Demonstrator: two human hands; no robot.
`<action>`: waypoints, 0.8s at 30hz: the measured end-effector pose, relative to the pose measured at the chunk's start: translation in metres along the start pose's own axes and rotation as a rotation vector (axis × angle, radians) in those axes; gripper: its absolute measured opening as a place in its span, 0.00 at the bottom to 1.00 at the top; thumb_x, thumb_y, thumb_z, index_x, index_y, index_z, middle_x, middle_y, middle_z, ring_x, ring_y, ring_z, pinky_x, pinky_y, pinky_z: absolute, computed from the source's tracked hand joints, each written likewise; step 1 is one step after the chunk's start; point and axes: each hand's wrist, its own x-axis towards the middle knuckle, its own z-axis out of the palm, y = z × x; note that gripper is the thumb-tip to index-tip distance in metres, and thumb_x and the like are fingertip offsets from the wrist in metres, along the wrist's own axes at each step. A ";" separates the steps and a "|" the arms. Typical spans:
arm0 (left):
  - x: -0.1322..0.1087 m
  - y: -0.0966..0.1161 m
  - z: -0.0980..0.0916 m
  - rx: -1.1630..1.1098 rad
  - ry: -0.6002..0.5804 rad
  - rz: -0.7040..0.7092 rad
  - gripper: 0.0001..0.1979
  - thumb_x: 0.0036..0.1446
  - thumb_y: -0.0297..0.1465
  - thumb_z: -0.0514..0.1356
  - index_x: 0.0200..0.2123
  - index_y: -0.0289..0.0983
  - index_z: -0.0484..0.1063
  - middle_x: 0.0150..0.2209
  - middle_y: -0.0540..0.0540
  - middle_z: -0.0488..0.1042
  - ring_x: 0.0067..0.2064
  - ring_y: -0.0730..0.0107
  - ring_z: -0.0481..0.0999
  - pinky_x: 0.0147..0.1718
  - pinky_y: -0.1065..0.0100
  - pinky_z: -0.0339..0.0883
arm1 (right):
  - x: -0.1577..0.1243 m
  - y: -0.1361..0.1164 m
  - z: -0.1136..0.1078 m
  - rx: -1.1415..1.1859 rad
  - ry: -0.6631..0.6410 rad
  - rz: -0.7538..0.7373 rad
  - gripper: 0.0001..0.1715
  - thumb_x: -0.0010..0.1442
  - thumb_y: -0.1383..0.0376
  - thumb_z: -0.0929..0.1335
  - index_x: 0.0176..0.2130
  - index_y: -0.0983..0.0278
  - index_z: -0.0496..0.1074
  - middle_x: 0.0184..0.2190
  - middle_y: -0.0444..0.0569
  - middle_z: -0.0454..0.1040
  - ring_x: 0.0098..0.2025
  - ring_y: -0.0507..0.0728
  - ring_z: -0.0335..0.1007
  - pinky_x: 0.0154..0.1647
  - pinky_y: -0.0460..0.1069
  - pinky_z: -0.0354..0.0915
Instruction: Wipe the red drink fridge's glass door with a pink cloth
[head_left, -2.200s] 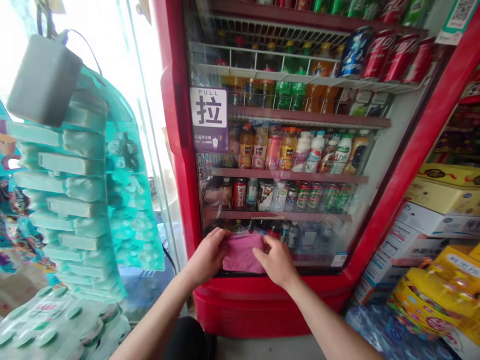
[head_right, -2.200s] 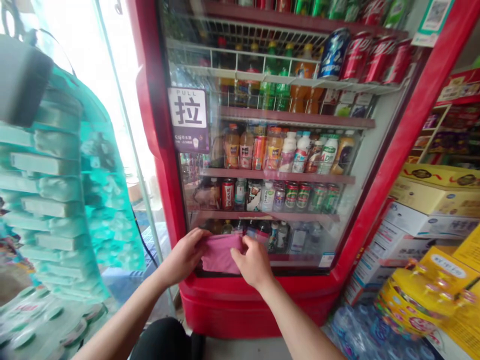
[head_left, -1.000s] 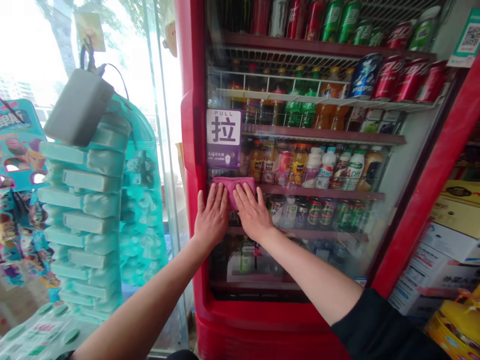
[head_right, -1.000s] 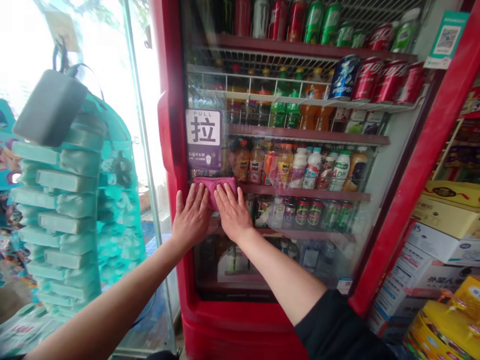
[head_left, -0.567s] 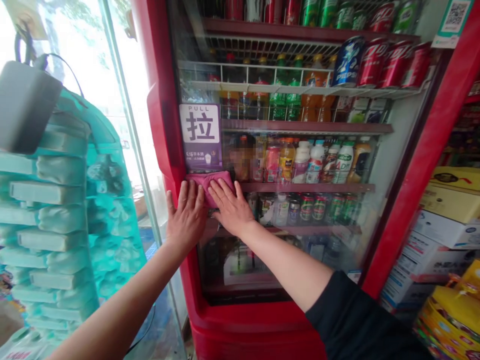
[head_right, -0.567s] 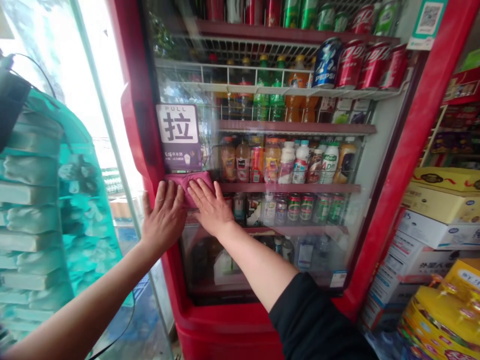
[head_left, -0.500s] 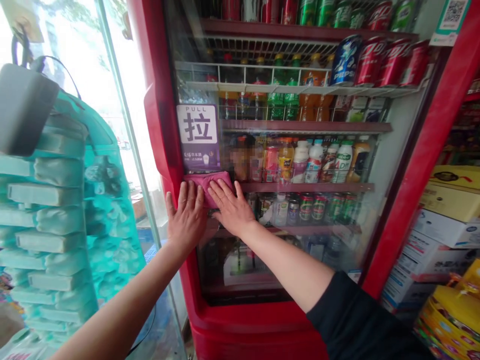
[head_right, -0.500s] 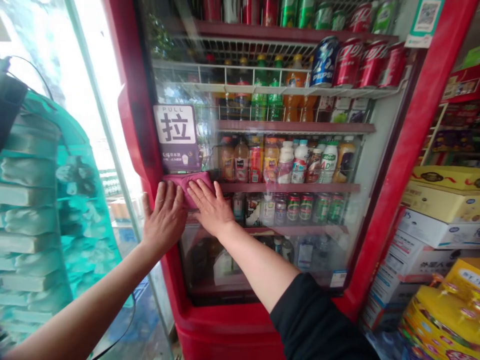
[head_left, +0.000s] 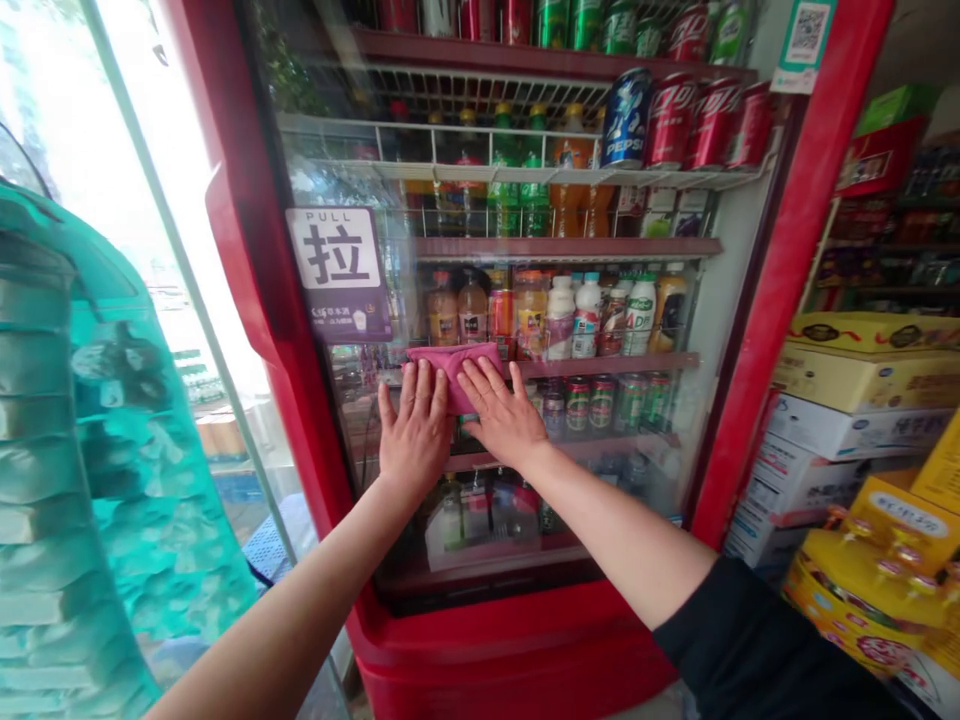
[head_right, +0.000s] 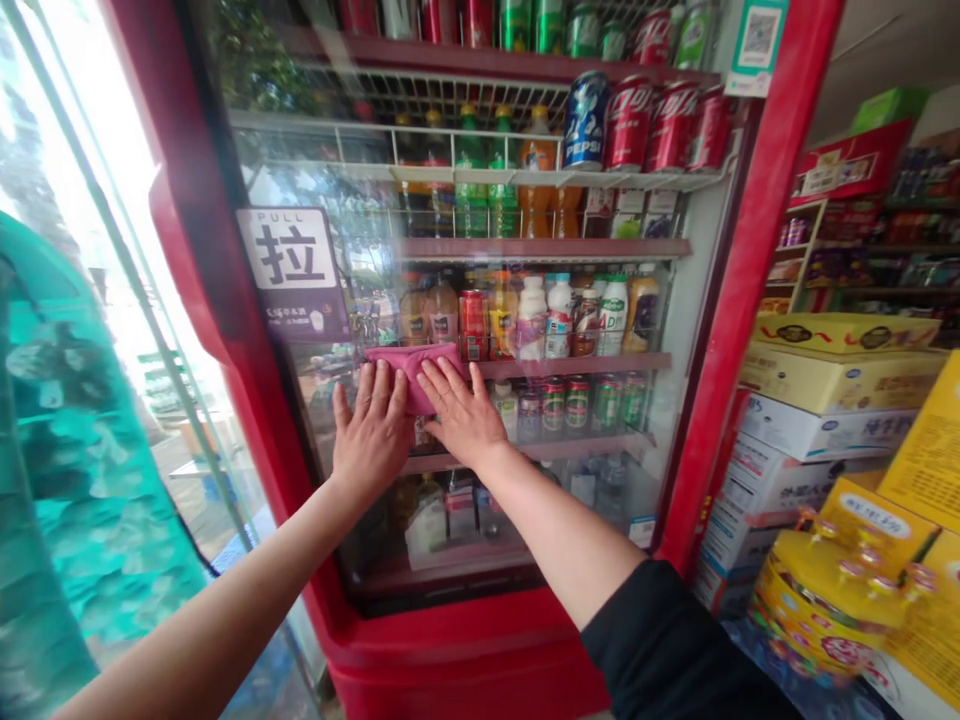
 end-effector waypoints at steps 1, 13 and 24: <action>0.003 0.009 0.003 -0.013 0.003 0.013 0.37 0.73 0.34 0.53 0.80 0.31 0.51 0.82 0.33 0.43 0.83 0.43 0.43 0.79 0.32 0.30 | -0.007 0.008 -0.003 -0.014 -0.007 0.019 0.54 0.72 0.53 0.71 0.82 0.64 0.44 0.82 0.53 0.41 0.85 0.68 0.34 0.83 0.78 0.37; 0.027 0.081 0.013 -0.104 0.023 0.116 0.38 0.71 0.26 0.50 0.80 0.24 0.44 0.82 0.32 0.40 0.83 0.45 0.42 0.80 0.37 0.38 | -0.053 0.052 -0.036 -0.068 0.033 0.114 0.42 0.75 0.58 0.66 0.80 0.69 0.53 0.81 0.60 0.52 0.83 0.71 0.44 0.83 0.75 0.38; 0.019 0.040 0.004 -0.111 -0.028 0.203 0.40 0.69 0.27 0.52 0.81 0.27 0.46 0.82 0.36 0.42 0.83 0.46 0.44 0.80 0.35 0.36 | -0.032 0.022 -0.029 -0.069 0.043 0.136 0.38 0.75 0.70 0.60 0.80 0.66 0.54 0.81 0.58 0.52 0.84 0.68 0.43 0.83 0.73 0.43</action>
